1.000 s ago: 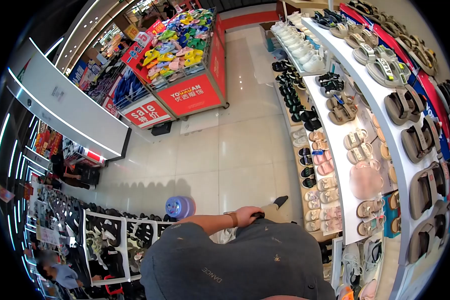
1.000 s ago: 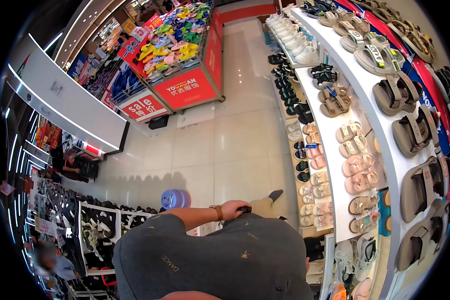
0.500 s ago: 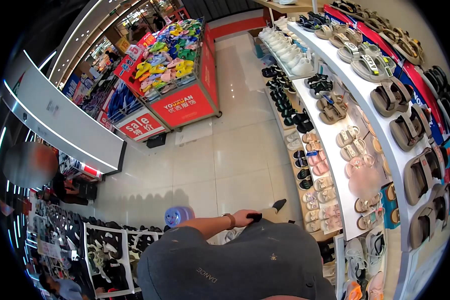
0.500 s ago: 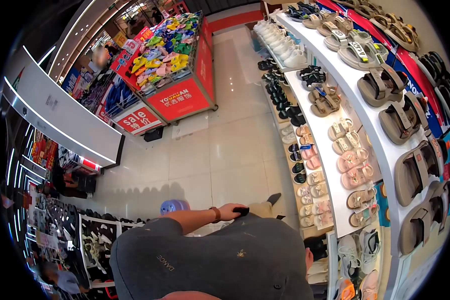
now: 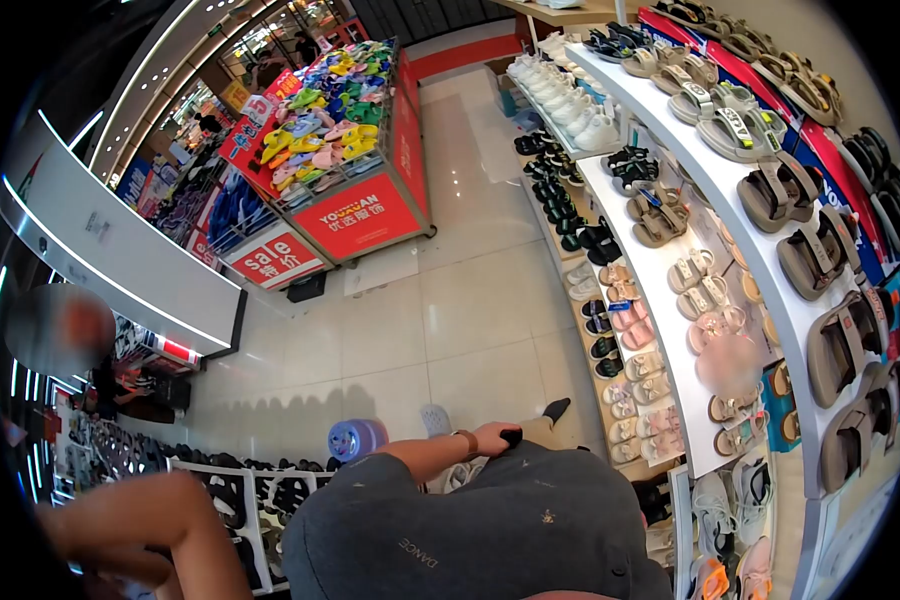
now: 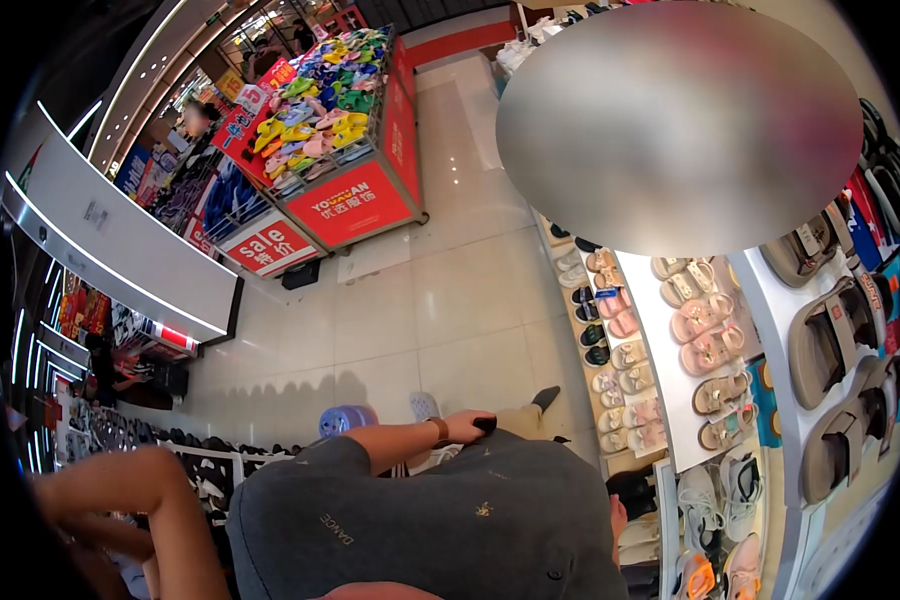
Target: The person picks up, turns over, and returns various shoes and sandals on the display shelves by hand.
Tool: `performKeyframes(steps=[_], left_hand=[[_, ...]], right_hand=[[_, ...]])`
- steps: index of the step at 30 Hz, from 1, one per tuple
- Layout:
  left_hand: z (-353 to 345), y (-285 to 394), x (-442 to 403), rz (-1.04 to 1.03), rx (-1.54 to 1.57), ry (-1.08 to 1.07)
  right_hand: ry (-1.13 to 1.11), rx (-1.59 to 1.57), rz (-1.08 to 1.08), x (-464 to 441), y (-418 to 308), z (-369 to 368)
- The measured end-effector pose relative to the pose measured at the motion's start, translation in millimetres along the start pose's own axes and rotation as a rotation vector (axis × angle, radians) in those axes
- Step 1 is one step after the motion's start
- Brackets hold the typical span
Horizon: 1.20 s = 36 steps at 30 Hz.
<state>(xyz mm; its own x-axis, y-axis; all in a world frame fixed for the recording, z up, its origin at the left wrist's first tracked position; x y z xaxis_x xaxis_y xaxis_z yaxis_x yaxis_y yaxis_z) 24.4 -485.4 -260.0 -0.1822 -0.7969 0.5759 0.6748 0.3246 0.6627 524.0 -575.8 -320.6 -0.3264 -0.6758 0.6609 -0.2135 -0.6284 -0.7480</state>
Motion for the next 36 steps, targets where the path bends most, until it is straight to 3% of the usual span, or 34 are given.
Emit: performKeyframes(steps=[4,7,10,11,12,14,16,17,18,21,25,29,36], left_hand=[[26,18,8,0.151,0.408,-0.231],[61,32,2,0.313,0.315,-0.427],[100,40,-24,0.356,0.230,-0.402],[116,46,-44,0.126,0.049,-0.360],[127,63,-50,0.100,0.209,-0.286],[153,121,-47,0.045,0.529,-0.191],[167,174,-42,-0.071,0.771,-0.110],[172,212,-26,-0.115,0.746,-0.047],[167,231,-17,-0.176,0.754,-0.078],[163,286,-2,-0.347,0.713,-0.104],[144,328,18,-0.391,0.621,-0.171],[130,362,38,-0.561,0.384,-0.095],[134,378,72,-0.707,0.351,-0.012]], right_hand=[[-0.079,0.103,0.010,-17,28,3],[-0.133,0.129,0.055,-24,45,0],[-0.031,-0.085,0.136,10,-9,-28],[-0.119,-0.118,0.176,6,-20,-40],[-0.190,-0.151,0.205,21,-45,-55],[-0.282,0.089,0.224,33,-82,-74],[-0.280,0.002,0.203,46,-113,-95],[-0.330,0.104,0.212,59,-143,-107],[-0.376,-0.088,0.228,69,-165,-122],[-0.574,-0.191,0.364,98,-241,-156],[-0.689,-0.276,0.585,140,-326,-188],[-0.795,-0.330,0.597,156,-359,-207],[-0.774,-0.348,0.510,162,-376,-210]])
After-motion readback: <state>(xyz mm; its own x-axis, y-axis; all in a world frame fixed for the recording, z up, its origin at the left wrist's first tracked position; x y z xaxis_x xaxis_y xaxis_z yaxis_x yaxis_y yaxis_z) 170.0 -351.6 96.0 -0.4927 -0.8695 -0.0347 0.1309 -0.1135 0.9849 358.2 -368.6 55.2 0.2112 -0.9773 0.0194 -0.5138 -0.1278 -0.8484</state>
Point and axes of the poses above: each hand's wrist, its own x-axis away from the middle knuckle, its own z-axis out of the back of the hand, y = z × x, the point moved 7 cm from there along -x, towards the middle knuckle, and after that the axes turned 10 degrees about -x, right-handed, at the moved point
